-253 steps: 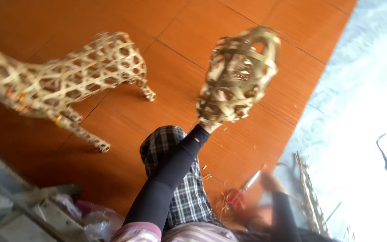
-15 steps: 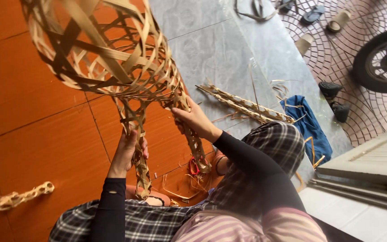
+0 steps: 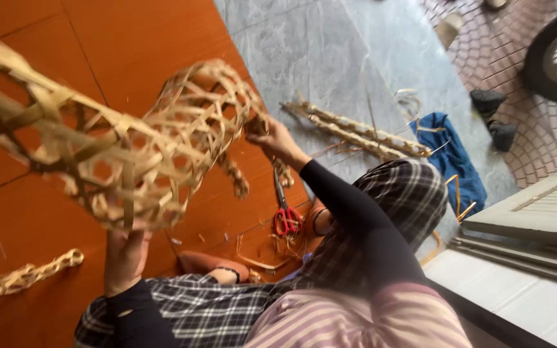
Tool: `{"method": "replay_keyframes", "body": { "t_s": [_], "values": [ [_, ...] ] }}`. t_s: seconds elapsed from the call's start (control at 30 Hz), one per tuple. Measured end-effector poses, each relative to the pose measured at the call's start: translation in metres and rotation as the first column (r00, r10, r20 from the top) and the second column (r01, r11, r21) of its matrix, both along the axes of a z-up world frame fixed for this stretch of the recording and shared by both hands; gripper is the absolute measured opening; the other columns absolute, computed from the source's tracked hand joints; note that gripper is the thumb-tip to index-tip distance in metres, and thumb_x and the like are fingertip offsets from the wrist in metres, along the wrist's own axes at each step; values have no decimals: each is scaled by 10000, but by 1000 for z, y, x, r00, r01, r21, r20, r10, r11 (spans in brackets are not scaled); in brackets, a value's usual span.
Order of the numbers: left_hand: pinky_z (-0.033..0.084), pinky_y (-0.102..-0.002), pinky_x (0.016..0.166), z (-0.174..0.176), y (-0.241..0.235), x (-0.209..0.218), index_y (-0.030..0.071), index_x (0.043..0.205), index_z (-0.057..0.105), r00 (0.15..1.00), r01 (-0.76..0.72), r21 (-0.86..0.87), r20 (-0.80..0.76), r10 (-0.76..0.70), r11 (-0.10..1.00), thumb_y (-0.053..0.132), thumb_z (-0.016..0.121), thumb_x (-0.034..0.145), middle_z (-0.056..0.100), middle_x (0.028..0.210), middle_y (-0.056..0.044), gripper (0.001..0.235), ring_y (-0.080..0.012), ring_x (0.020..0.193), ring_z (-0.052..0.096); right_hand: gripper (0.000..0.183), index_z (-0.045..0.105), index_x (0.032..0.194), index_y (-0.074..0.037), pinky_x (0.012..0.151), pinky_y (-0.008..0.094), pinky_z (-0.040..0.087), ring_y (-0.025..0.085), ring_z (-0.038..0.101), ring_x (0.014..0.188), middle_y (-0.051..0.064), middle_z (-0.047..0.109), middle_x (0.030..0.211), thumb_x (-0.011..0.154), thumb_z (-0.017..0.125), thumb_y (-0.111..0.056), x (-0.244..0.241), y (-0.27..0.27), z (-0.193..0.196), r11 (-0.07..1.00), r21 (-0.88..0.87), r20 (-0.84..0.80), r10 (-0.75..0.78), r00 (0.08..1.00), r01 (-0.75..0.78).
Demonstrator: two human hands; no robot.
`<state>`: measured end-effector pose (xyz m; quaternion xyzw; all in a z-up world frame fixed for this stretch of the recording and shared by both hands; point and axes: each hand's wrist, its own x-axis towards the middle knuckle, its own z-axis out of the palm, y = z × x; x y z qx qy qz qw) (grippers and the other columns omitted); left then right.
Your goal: The recorder is weaving and assembling bamboo strips to create a decorative giraffe-shaped object.
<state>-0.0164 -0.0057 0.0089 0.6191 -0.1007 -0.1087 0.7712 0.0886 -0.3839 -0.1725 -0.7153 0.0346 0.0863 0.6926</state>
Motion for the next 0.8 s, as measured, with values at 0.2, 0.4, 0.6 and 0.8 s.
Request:
{"method": "replay_keyframes", "body": {
  "t_s": [0.2, 0.4, 0.6, 0.8],
  "values": [
    [439, -513, 1176, 20, -34, -10, 199, 1624, 84, 992, -41, -130, -125, 25, 991, 35, 740, 936, 315, 1658, -66, 964, -268, 1524, 404, 565, 477, 1386, -62, 981, 300, 554, 115, 634, 1101, 36, 665, 1212, 921, 798, -55, 30, -6, -21, 976, 119, 127, -200, 972, 185],
    [452, -397, 1198, -66, -16, -36, 30, 1536, 304, 968, -235, 460, 27, 251, 856, 21, 747, 959, 529, 1508, -143, 728, -265, 1374, 550, 574, 407, 1457, -88, 988, 300, 555, 115, 613, 1121, 40, 644, 1233, 1007, 751, 7, 39, 4, -30, 983, 65, 242, -183, 953, 172],
    [533, -392, 1016, -106, -17, -53, -11, 1565, 230, 946, -322, 598, 181, 268, 734, 237, 783, 965, 672, 1247, -110, 853, -216, 1123, 671, 603, 315, 1496, -138, 813, 254, 589, 81, 652, 972, 23, 663, 1140, 1006, 608, 54, 49, -10, -132, 952, 286, 186, -170, 968, 112],
    [556, -412, 856, -116, -22, -49, 55, 1275, 646, 965, -49, 955, -30, 259, 293, 481, 683, 973, 730, 1109, -132, 523, -280, 983, 694, 507, 453, 1415, -50, 772, 294, 619, 121, 702, 985, 69, 688, 1194, 989, 673, 117, 39, -18, -114, 991, 71, 176, -124, 976, 114]
  ]
}}
